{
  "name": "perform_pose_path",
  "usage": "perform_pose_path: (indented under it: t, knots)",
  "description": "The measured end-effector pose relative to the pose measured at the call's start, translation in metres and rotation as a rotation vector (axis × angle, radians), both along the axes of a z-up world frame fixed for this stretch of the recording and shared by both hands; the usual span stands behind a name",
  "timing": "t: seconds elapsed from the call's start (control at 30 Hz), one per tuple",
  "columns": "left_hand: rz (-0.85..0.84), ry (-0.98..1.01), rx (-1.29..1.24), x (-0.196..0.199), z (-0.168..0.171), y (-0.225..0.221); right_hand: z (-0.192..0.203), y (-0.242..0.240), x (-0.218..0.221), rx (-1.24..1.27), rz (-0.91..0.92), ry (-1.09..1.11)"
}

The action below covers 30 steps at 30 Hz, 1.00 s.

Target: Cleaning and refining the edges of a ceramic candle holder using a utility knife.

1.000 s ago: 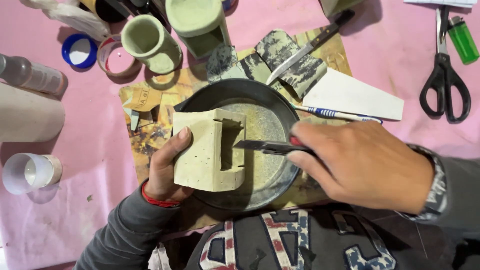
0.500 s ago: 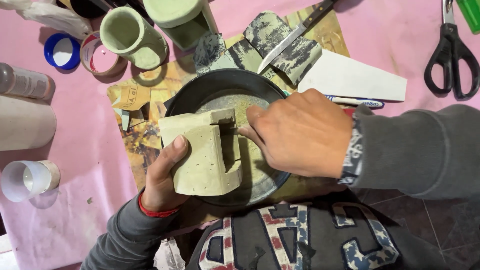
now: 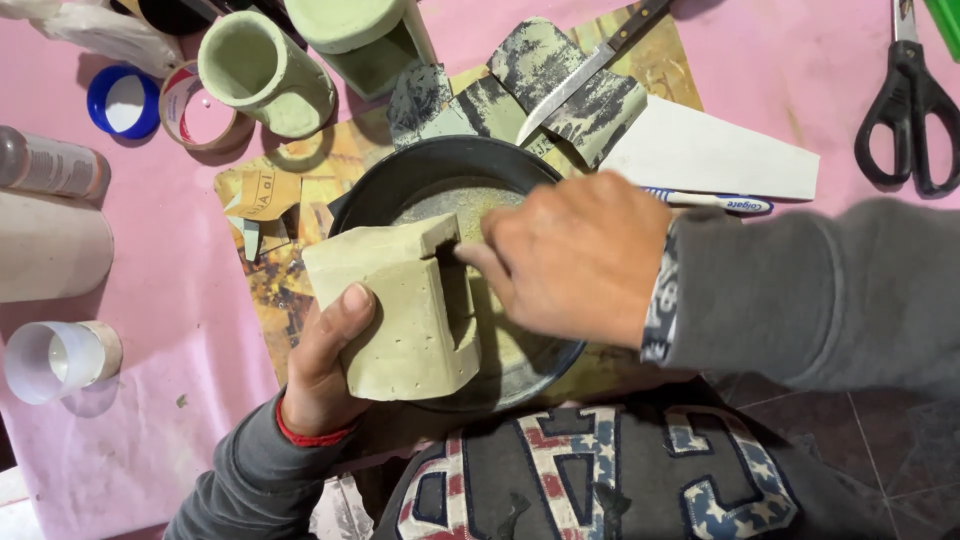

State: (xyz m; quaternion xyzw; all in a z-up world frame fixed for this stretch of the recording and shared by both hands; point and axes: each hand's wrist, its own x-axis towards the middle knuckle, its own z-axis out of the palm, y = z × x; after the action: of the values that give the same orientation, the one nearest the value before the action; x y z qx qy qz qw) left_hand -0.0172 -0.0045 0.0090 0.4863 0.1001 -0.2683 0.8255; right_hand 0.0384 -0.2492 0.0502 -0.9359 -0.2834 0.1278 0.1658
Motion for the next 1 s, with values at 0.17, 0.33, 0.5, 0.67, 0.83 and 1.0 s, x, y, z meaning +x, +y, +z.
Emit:
perform_pose_path:
  t: [0.17,0.33,0.5,0.67,0.83,1.0]
  knots:
    - [-0.006,-0.059,0.028,-0.001,-0.004,0.001,-0.009,0.001,-0.008,0.025,0.059,-0.029]
    - [-0.019,-0.075,0.038,0.001,-0.002,0.001,-0.004,0.006,-0.014,-0.153,0.109,0.15]
    - [-0.013,-0.103,0.061,0.001,0.001,-0.001,0.004,0.007,-0.006,-0.18,0.049,0.159]
    - [-0.057,-0.172,0.144,0.002,0.0,0.001,-0.004,0.004,-0.016,0.025,0.059,-0.082]
    - [-0.053,-0.181,0.144,0.004,0.005,0.001,-0.001,0.007,-0.015,0.042,0.015,-0.122]
    - [-0.061,-0.205,0.171,0.007,0.003,0.002,-0.001,0.006,-0.013,0.088,0.017,-0.117]
